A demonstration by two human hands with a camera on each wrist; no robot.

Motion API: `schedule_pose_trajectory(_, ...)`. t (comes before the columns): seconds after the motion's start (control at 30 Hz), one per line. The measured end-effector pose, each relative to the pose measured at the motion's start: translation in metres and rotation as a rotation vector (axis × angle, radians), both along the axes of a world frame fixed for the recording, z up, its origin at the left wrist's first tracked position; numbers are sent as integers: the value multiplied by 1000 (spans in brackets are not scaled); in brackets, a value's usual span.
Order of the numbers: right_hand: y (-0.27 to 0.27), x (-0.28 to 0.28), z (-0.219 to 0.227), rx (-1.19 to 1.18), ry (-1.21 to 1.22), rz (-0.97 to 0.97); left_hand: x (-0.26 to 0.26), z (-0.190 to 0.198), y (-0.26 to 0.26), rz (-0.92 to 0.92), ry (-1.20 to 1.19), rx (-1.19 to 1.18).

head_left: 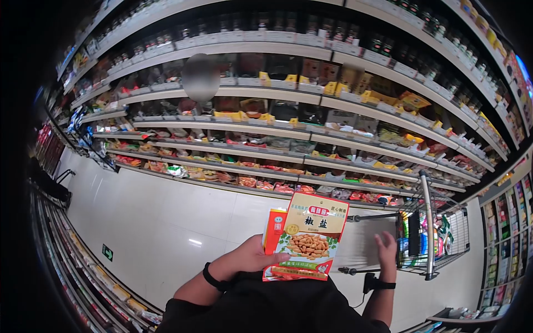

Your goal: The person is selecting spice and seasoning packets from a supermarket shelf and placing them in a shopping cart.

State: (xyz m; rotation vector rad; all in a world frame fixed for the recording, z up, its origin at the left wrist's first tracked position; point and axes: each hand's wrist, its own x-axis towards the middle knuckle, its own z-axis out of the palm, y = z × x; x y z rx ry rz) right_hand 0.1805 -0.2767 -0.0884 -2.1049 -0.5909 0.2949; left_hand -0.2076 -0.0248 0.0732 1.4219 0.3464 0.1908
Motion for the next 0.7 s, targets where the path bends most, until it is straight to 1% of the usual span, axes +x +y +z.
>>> schedule_pose_trajectory(0.03,23,-28,6,43,42,129,-15,0,3,6,-8,9)
schedule_pose_trajectory(0.07,50,-66,38,27,75,189,-28,0,5,10,-16,17)
schedule_pose_trajectory(0.1,69,-95,51,115,127,274,-42,-1,7,11,-24,25)
schedule_pose_trajectory(0.13,85,-121,68,174,206,402,-55,-1,8,21,-24,23)
schedule_pose_trajectory(0.2,105,-169,100,384,475,639,-78,0,10,37,-31,21)
schedule_pose_trajectory(0.27,118,-213,130,384,475,833,-99,1,12,48,-44,17)
schedule_pose_trajectory(0.3,120,-230,129,357,593,867,-109,0,13,55,-51,15)
schedule_pose_trajectory(0.33,124,-251,140,199,445,875,-118,0,14,65,-52,1)
schedule_pose_trajectory(0.4,131,-283,167,106,601,949,-133,-1,17,91,-56,-25)
schedule_pose_trajectory(0.5,142,-302,174,86,514,987,-152,1,20,96,-65,9)
schedule_pose_trajectory(0.6,147,-313,174,35,613,936,-161,1,24,97,-109,-24)
schedule_pose_trajectory(0.7,148,-318,168,27,591,916,-167,1,28,99,-117,-50)
